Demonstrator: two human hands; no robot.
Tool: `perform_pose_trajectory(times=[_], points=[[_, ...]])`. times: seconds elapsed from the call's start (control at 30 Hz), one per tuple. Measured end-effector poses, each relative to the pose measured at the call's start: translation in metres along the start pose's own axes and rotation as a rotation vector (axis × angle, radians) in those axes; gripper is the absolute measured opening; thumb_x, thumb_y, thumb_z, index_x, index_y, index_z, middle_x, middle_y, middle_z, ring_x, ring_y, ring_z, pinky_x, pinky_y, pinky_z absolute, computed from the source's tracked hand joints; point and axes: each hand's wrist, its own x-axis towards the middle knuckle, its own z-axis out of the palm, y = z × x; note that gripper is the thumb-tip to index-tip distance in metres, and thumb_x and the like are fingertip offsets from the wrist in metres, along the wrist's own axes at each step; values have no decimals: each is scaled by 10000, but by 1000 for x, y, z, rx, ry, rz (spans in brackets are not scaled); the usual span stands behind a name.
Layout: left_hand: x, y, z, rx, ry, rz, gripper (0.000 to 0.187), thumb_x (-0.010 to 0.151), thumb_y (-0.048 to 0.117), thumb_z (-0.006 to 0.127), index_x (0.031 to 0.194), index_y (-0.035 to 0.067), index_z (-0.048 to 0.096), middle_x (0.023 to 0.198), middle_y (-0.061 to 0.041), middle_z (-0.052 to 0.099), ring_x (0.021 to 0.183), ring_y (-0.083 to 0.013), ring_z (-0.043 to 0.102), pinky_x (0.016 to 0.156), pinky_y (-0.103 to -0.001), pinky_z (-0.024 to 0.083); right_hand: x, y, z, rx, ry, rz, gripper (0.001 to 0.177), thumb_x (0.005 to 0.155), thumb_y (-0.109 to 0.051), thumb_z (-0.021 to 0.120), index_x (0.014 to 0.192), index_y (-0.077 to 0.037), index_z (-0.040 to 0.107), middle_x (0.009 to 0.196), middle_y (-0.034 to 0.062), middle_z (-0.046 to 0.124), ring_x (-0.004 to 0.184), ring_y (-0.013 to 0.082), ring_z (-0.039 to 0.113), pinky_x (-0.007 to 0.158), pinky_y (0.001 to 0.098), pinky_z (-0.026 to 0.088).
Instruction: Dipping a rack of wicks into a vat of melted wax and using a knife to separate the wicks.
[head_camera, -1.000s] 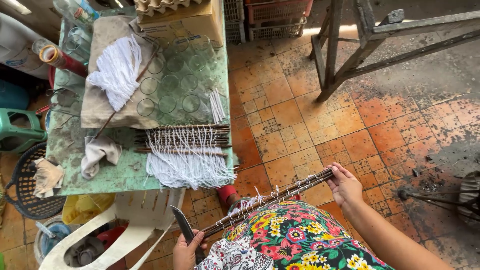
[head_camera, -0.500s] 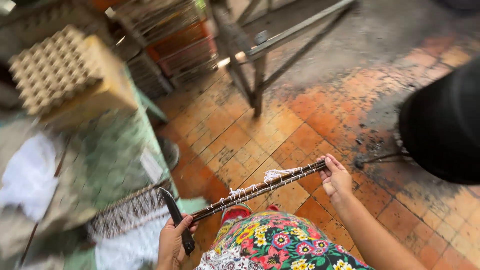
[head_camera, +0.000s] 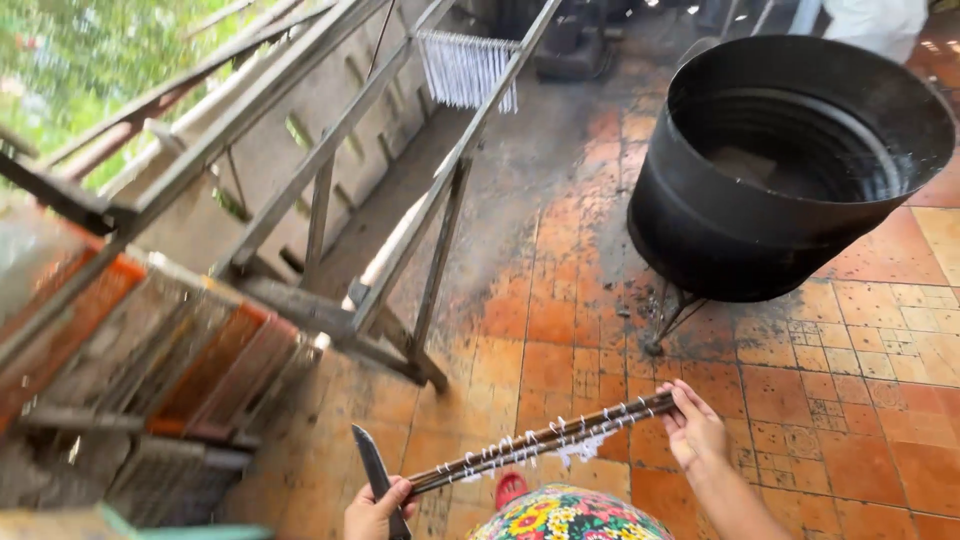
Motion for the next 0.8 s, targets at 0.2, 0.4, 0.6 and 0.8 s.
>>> perform_pose_trajectory(times=[0.2, 0.4, 0.6, 0.8], points=[[16, 107, 95, 251, -128, -199, 228, 866, -49, 803, 1035, -150, 690, 803, -353, 718, 645, -337, 660, 656, -402, 586, 37, 21, -27, 100, 111, -179, 295, 1003, -37, 606, 1297, -6, 613, 1183, 166, 695, 1111, 272, 705, 1015, 401, 582], [92, 97, 154, 276, -296, -274, 213, 850, -74, 825, 994, -86, 668, 800, -299, 701, 612, -338, 649, 597, -400, 549, 39, 11, -45, 113, 327, -156, 297, 1047, -83, 579, 1330, 4, 569, 1232, 169, 670, 1147, 251, 679, 1083, 429, 538], [69, 119, 251, 337, -317, -316, 202, 882, -68, 786, 1050, -110, 682, 923, -283, 733, 762, -375, 738, 700, -378, 624, 72, -20, -64, 172, 440, -178, 193, 1023, -84, 625, 1209, -34, 622, 1192, 159, 703, 1083, 225, 731, 1036, 398, 603], [84, 102, 334, 372, -352, -336, 198, 895, -38, 792, 1049, -67, 671, 891, -269, 727, 802, -375, 753, 700, -398, 622, 127, -81, -61, 177, 468, -187, 312, 1049, -132, 604, 1319, 23, 581, 1251, 151, 683, 1136, 226, 703, 1070, 407, 575]])
